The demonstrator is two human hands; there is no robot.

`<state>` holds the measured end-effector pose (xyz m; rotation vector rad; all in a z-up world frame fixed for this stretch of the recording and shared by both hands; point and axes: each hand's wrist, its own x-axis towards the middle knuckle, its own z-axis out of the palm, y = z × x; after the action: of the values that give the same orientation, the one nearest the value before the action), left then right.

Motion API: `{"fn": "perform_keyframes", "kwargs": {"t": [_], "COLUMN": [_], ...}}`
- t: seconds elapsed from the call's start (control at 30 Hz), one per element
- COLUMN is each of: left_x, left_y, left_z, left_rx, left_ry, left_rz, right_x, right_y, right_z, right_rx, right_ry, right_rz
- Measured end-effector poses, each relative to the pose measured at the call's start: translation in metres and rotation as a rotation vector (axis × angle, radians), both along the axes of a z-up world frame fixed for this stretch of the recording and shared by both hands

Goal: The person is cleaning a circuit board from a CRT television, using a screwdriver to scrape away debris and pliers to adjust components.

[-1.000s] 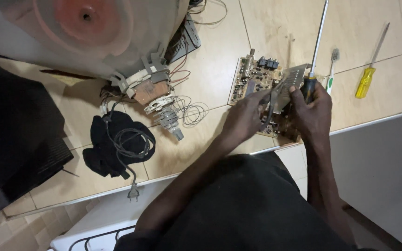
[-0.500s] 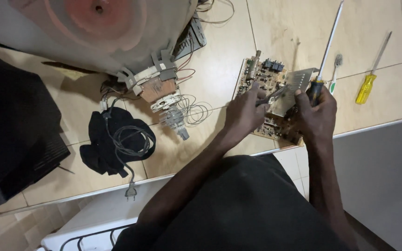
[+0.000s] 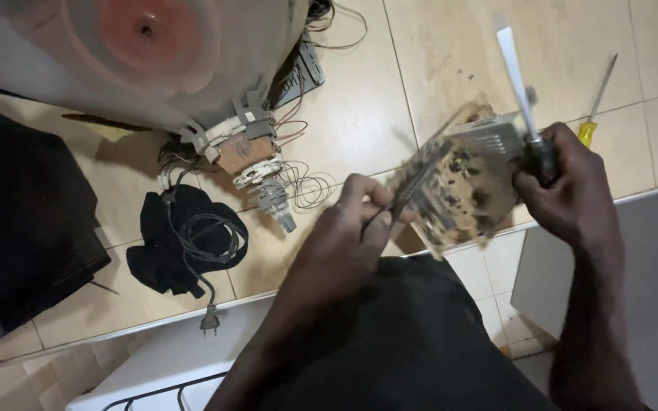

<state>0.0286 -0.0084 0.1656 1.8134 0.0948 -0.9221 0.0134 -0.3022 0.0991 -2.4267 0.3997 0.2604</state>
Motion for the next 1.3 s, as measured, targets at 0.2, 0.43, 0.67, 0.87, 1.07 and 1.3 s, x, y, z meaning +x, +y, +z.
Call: {"fn": "perform_keyframes", "kwargs": {"t": [0.2,0.43,0.67,0.87,1.07,1.3], "left_x": [-0.011,-0.015,0.007,0.025,0.034,0.041], "left_y": [0.014,-0.013,-0.018,-0.014,-0.016,-0.022], "left_z": [-0.009,-0.105,-0.150,-0.164,-0.162,-0.149], "left_rx": [0.122,0.386,0.490,0.403,0.394,0.554], "left_ry": [-0.171,-0.661,-0.988,-0.815,-0.700,-0.649], "left_rz": [-0.054,-0.468,-0.622,-0.677,-0.647,-0.710], "right_x": [0.010,0.027,0.027,0.032,0.038,0.040], "right_y": [-0.026,-0.020,-0.004,0.007,0.005,0.003], "right_z": [-0.016,-0.042,-0.065,-0.070,-0.069,-0.072], "right_rx": [-0.107,-0.082,0.002,0.058,0.079,0.148], "right_ry": [0.050,0.003,0.032,-0.008,-0.020,-0.004], "right_rz": [0.390,0.606,0.631,0.584,0.611,0.593]}}
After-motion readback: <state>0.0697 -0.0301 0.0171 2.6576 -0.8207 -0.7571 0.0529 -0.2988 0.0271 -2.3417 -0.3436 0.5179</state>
